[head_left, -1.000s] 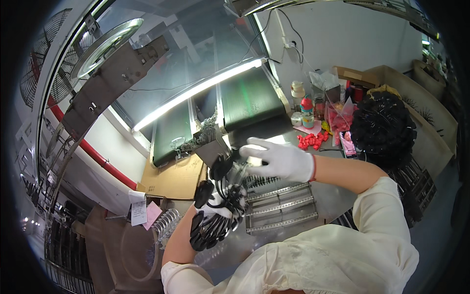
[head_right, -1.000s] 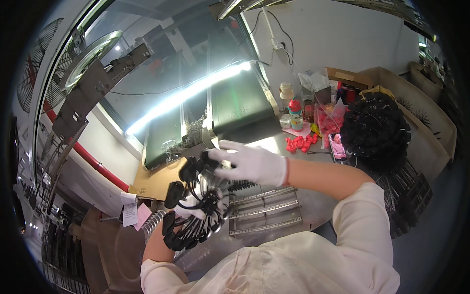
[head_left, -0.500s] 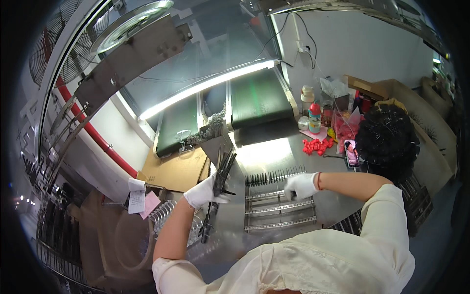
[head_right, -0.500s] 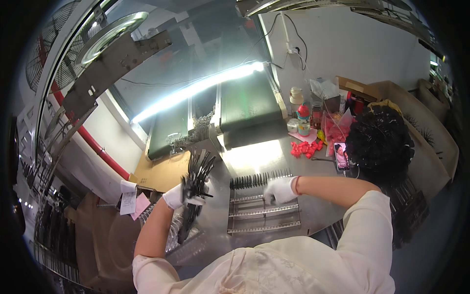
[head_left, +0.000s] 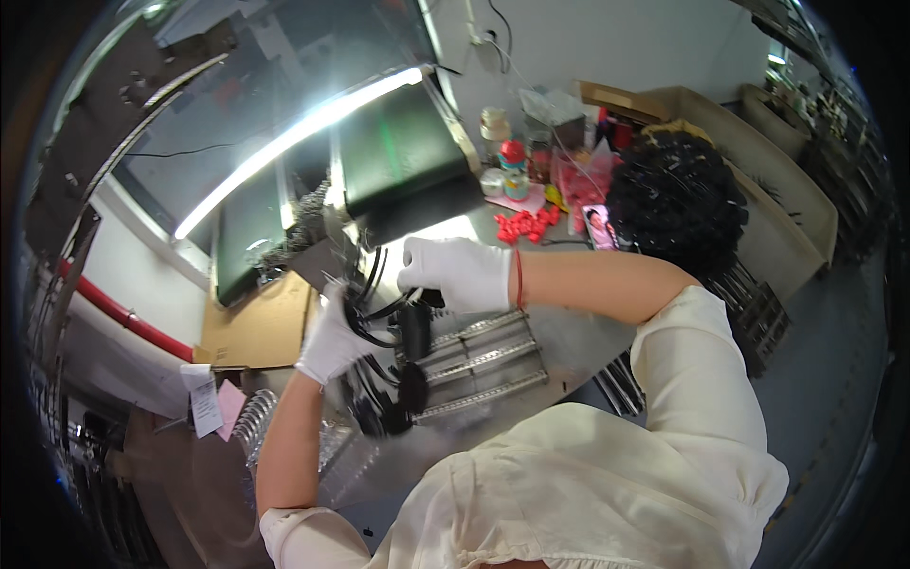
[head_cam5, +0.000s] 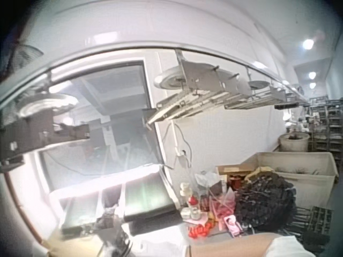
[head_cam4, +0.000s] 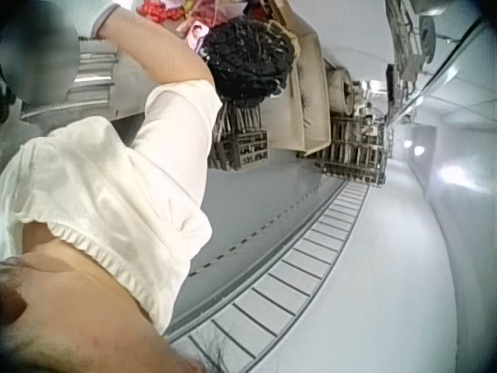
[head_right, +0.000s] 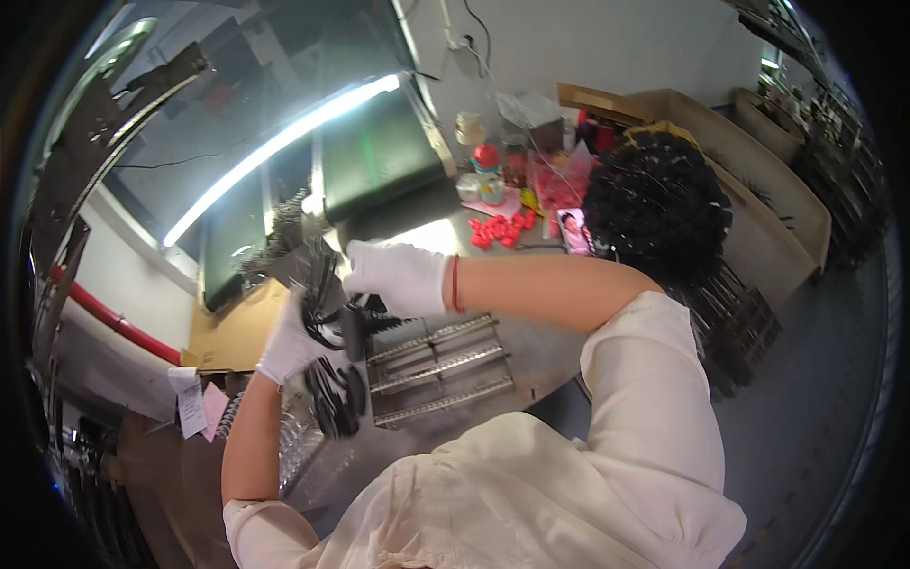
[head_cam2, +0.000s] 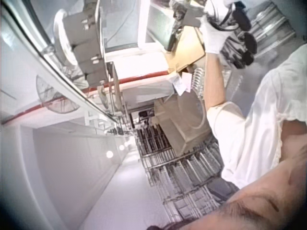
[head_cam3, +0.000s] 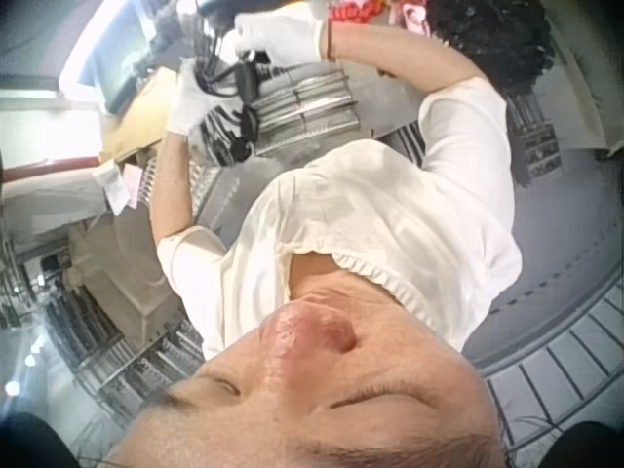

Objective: The person repeatedly picks up black cable assemblies and inserts them into slots on a metal rack. They also handle clear plastic hangers, placing them into a container. The person continues to load the rack with more cable assemblies throughout the clip.

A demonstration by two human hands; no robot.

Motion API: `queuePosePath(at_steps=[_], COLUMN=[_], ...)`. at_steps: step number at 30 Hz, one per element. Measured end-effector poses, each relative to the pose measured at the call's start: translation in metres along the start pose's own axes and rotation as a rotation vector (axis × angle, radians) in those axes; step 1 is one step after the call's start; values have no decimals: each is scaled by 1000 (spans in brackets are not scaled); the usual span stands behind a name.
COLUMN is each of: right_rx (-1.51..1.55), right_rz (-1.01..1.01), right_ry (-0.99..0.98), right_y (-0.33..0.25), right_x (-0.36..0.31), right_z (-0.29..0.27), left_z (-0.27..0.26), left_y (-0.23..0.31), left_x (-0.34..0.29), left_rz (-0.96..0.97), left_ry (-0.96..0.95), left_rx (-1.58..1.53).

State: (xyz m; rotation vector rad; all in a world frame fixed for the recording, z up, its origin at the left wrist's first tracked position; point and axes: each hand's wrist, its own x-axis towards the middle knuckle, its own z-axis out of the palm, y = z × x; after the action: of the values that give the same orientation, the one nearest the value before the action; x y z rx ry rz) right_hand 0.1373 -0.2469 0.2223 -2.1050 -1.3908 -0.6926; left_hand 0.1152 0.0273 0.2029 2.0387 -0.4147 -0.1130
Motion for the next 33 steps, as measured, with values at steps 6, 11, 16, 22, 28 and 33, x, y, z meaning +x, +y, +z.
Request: queuePosePath(at_steps=[6,11,16,22,28,33], right_rx=[315,-252,-462,-46,843,155], right_rz=[902,1251,1145,971,631,688], right_ry=[-665,-698,-760,-94,16,124], right_y=[148,186,179,133,30,23], right_x=[-143,-232,-226,-148,-43,-43], right_z=[50,83,85,78,85,150], left_z=[-17,-39,-4,16,53,70], left_y=[-4,-41,-46,-10,42,30], left_x=[-2,-56,-87,-65,-46,-38], left_rz=[286,-69,-94,82,256,95], left_ry=[420,602,515,223,39,59], left_rx=[311,-641,-917,-1028,-1003,-1117])
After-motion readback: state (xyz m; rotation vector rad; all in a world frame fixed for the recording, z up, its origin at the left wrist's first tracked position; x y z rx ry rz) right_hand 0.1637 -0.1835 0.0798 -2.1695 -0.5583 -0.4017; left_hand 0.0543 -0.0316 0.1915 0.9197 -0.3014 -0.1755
